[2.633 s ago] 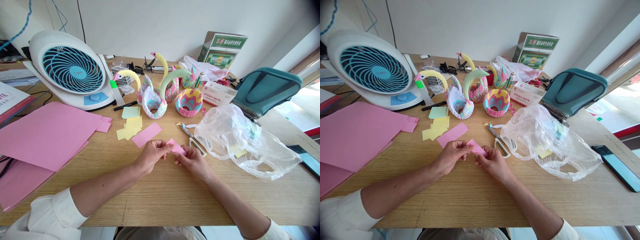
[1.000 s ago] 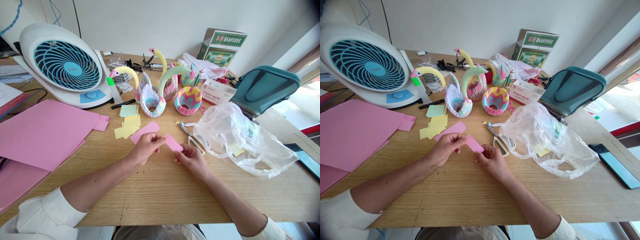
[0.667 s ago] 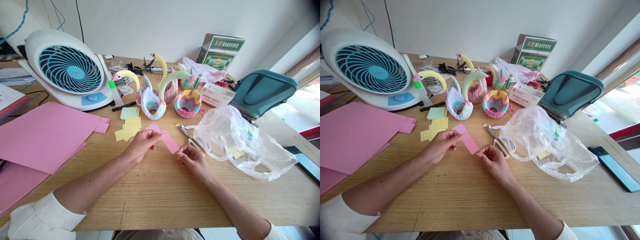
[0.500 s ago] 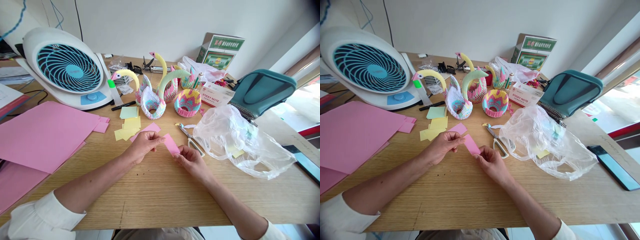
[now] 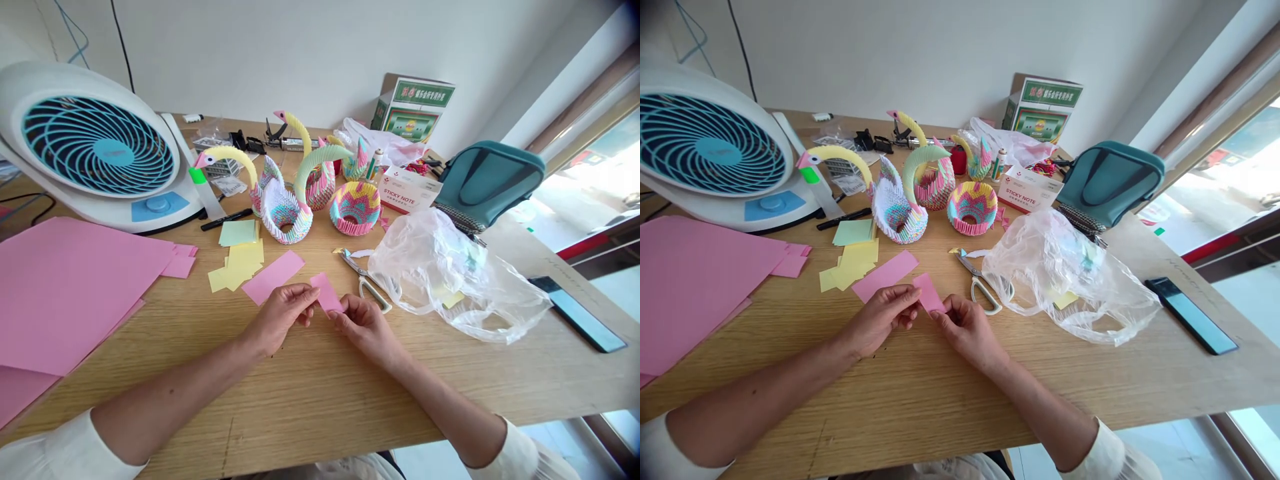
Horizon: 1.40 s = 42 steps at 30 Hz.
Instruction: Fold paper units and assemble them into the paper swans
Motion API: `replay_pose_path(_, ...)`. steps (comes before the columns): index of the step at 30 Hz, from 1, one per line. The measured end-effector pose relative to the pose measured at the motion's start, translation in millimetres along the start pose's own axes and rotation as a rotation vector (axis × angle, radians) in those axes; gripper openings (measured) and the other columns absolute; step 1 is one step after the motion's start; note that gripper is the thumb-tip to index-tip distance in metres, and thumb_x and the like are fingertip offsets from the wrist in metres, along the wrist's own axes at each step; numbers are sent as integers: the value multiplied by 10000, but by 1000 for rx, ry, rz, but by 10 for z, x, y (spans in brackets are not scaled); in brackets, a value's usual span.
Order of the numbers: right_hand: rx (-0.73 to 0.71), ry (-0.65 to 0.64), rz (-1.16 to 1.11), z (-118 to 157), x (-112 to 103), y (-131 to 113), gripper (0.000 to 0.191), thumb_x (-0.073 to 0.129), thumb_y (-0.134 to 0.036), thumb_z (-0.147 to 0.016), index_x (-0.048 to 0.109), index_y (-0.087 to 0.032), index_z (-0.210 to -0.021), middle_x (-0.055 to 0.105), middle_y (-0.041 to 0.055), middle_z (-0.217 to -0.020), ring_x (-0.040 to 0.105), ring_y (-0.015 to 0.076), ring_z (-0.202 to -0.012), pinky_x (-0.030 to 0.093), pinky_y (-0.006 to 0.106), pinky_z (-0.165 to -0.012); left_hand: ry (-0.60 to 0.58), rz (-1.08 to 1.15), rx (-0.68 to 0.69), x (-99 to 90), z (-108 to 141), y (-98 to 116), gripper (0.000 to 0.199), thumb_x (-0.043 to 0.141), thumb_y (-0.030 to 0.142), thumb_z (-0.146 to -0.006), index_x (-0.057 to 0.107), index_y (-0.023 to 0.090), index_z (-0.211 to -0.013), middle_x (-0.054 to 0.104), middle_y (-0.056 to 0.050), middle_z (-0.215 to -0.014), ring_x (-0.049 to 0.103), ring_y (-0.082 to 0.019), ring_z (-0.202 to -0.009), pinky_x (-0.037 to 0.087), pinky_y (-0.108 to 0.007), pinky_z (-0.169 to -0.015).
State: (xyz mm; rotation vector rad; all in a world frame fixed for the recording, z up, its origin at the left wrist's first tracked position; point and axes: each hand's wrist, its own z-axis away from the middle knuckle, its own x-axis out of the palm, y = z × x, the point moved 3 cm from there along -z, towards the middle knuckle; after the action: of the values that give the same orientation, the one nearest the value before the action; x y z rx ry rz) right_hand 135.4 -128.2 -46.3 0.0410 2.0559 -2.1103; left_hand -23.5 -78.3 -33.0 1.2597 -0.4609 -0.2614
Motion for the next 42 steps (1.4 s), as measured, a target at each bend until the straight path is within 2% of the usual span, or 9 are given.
replay_pose_path(5, -58, 26, 101, -11, -161, -77, 345, 526, -519, -946, 590, -199, -833, 527, -8, -695, 451, 137, -630, 355, 261, -571, 59, -62, 89, -109, -54, 48, 383, 707, 494, -795, 608, 150, -660, 530, 17, -627, 480, -83, -577, 418, -193, -513)
replay_pose_path(9, -171, 234, 517, -20, -511, -75, 214, 522, -376, -955, 637, -212, -881, 593, 40, -825, 531, 170, -696, 420, 291, -627, 82, -94, 63, -178, -103, 58, 377, 710, 521, -767, 656, 150, -726, 605, -27, -729, 600, -148, -729, 461, -206, -532)
replay_pose_path(14, -210, 373, 895, -43, -783, 45, 165, 562, -267, -911, 666, -212, -1028, 610, 108, -1030, 587, 261, -952, 458, 410, -885, 75, -112, 57, -188, -114, 66, 391, 697, 530, -764, 610, 156, -689, 570, -3, -662, 537, -114, -625, 408, -187, -473)
replay_pose_path(18, -163, 359, 1025, -52, -873, 88, 253, 587, -251, -891, 646, -192, -1130, 614, 120, -1082, 601, 271, -989, 467, 405, -902, 79, -70, 60, -206, -126, 43, 356, 722, 493, -746, 594, 161, -725, 566, 7, -705, 509, -96, -619, 386, -178, -465)
replay_pose_path(23, -46, 281, 1248, -43, -905, 92, 203, 550, -270, -916, 661, -187, -1066, 637, 117, -991, 633, 261, -876, 462, 370, -787, 94, 3, 22, -246, -167, 18, 326, 792, 409, -679, 607, 158, -774, 567, 23, -697, 494, -82, -620, 376, -176, -501)
replay_pose_path(26, -81, 243, 1297, -19, -827, 70, 181, 525, -234, -912, 648, -178, -1032, 648, 133, -988, 637, 280, -901, 442, 372, -771, 98, 49, 1, -262, -175, 41, 343, 825, 390, -637, 621, 146, -762, 575, 24, -694, 489, -70, -606, 375, -185, -526)
replay_pose_path(29, -134, 209, 1099, 8, -740, 14, 185, 492, -239, -925, 603, -178, -1060, 676, 129, -972, 641, 293, -931, 432, 391, -795, 74, 63, 6, -266, -163, 115, 348, 831, 393, -642, 617, 139, -747, 571, 27, -695, 485, -62, -594, 393, -195, -553)
replay_pose_path(35, -154, 58, 248, 29, -575, -169, 366, 503, -491, -957, 542, -215, -1194, 647, 74, -999, 605, 227, -916, 465, 341, -801, 47, 54, 106, -176, -165, 466, 311, 799, 382, -690, 630, 143, -794, 600, 22, -735, 498, -57, -591, 415, -208, -590)
replay_pose_path(42, -135, -90, -59, 143, -189, -263, 487, 445, -670, -925, 544, -221, -1083, 552, 30, -828, 494, 182, -748, 414, 302, -663, 45, 67, 216, 117, -220, 794, 303, 774, 389, -686, 629, 142, -785, 619, 2, -735, 548, -87, -664, 481, -214, -629)
